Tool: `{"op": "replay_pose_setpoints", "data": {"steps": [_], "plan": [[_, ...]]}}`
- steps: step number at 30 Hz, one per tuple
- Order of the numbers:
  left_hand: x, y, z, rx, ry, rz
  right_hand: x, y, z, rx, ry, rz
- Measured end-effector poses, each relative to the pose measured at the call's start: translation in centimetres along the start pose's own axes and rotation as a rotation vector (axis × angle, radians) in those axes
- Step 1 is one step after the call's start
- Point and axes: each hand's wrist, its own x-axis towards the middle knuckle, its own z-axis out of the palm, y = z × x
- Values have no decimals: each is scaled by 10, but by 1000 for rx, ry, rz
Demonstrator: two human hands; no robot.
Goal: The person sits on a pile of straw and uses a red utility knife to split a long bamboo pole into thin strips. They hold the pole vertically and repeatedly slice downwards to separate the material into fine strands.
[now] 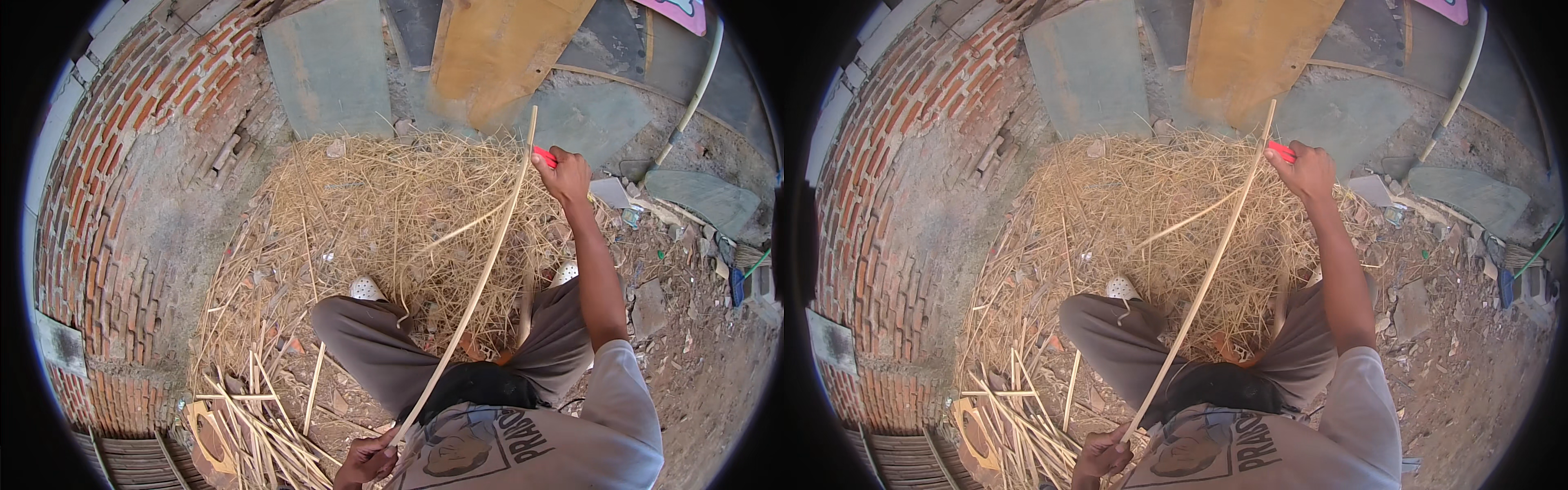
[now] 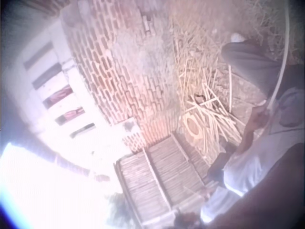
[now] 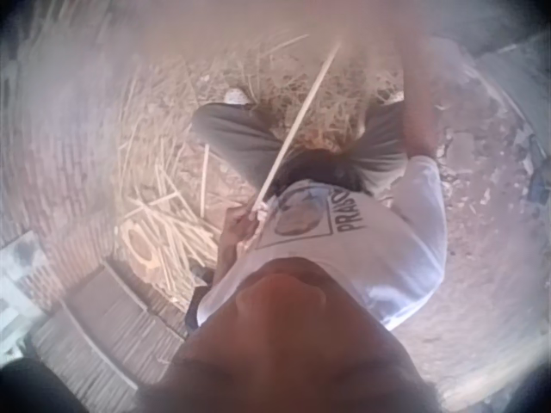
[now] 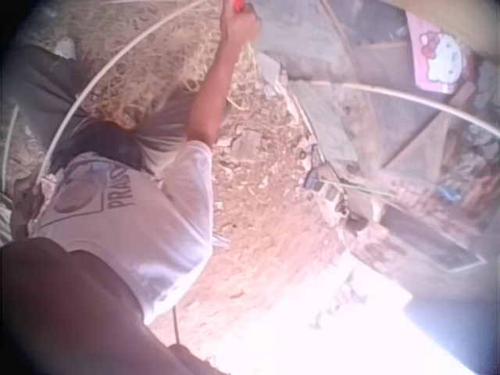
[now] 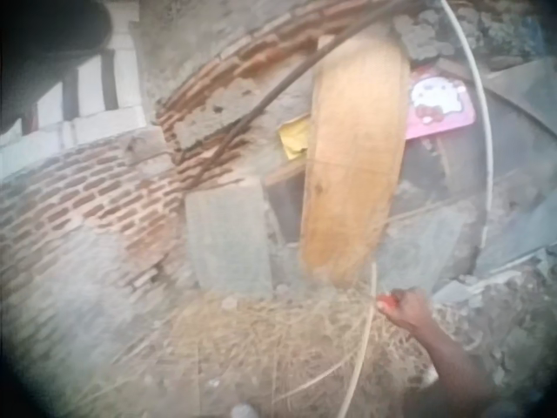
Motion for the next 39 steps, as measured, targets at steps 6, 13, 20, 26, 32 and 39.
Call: {"op": "replay_pose_setpoints", "data": {"steps": [6,13,20,26,32,39], "plan": [[-28,-1,-25,-62,96,-109,13,25,-1,1,32,153],[-32,0,-54,126,280,-104,9,18,-7,-40,-179,386],[100,18,-1,178,435,175,-102,-117,8,207,-452,-438],[144,44,42,46,294,195,-135,-131,12,406,-313,-709],[140,37,47,26,229,187,-111,-108,26,290,-327,-446],[135,40,45,65,225,227,-124,-116,22,328,-294,-665]]}}
